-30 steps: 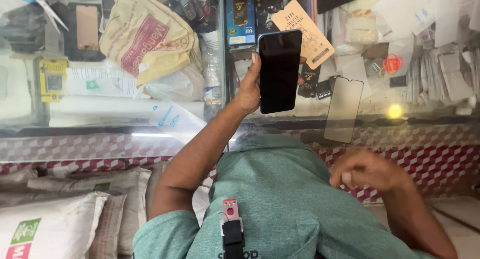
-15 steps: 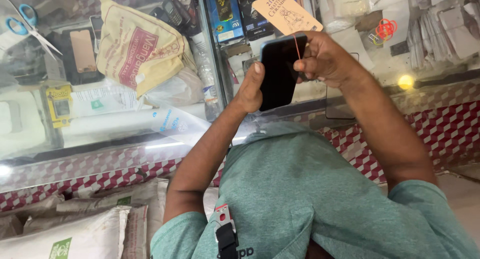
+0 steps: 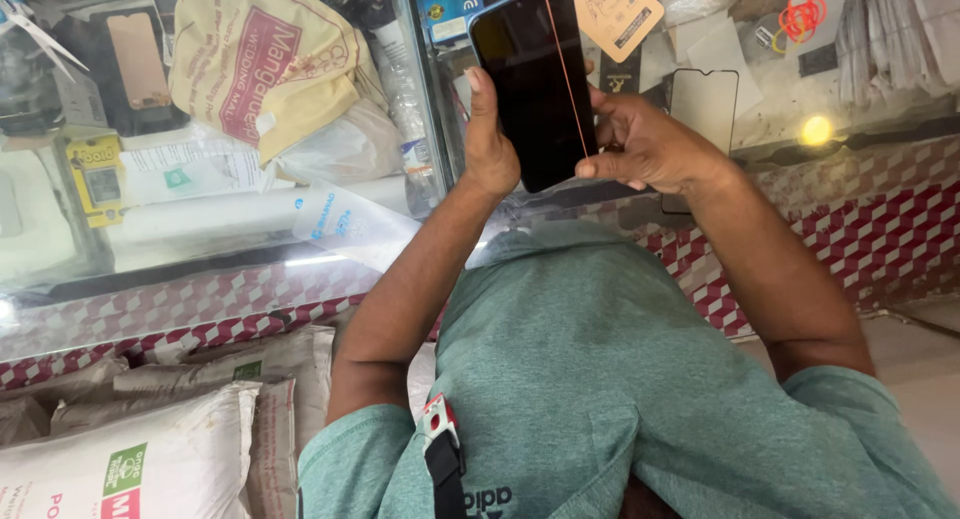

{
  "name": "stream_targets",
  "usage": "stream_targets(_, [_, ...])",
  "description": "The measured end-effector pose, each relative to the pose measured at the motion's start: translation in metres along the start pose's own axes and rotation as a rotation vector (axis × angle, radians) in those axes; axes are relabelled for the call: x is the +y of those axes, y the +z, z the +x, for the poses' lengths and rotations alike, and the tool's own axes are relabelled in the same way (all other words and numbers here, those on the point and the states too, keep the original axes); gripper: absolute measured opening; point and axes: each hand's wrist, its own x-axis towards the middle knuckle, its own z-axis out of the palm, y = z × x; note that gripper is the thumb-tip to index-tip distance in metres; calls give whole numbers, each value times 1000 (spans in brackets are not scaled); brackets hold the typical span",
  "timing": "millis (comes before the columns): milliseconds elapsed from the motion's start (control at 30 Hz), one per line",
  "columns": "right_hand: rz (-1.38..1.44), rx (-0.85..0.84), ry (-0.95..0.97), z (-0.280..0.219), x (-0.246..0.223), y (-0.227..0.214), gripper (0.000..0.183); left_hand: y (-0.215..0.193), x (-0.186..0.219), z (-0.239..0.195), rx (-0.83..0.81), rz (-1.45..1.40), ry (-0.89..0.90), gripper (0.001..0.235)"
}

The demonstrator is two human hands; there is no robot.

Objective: The person removes a screen protector from its packaging and applies it to a smartphone. They align the protector, smooth it onto the screen, and peel off the protective film.

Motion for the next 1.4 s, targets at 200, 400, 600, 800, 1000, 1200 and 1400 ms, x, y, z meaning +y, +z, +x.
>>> stream_targets(200, [85, -14, 20, 1, 0, -1, 65, -1, -1, 0, -5, -13, 14, 91])
stream_targets(400, [18, 5, 33, 2, -5, -2, 65, 1, 0, 1, 21, -57, -22, 92])
stream_targets(600, [27, 57, 74, 3, 8, -6, 40, -1, -3, 1, 24, -95, -26, 93])
stream_targets(800, [187, 142, -11, 3, 26, -11, 28, -1, -4, 3, 72, -16, 20, 92])
stream_targets(1000, [551, 243, -181, -3, 29, 8, 31, -5, 4, 9, 178, 37, 85, 94])
stream_targets(1200, [379, 399, -398, -38, 36, -12, 27, -15, 10, 10, 245, -44, 35, 81])
stream_targets(1400, [285, 869, -482, -126, 57, -74, 15, -44, 0, 14, 491, 246, 124, 47])
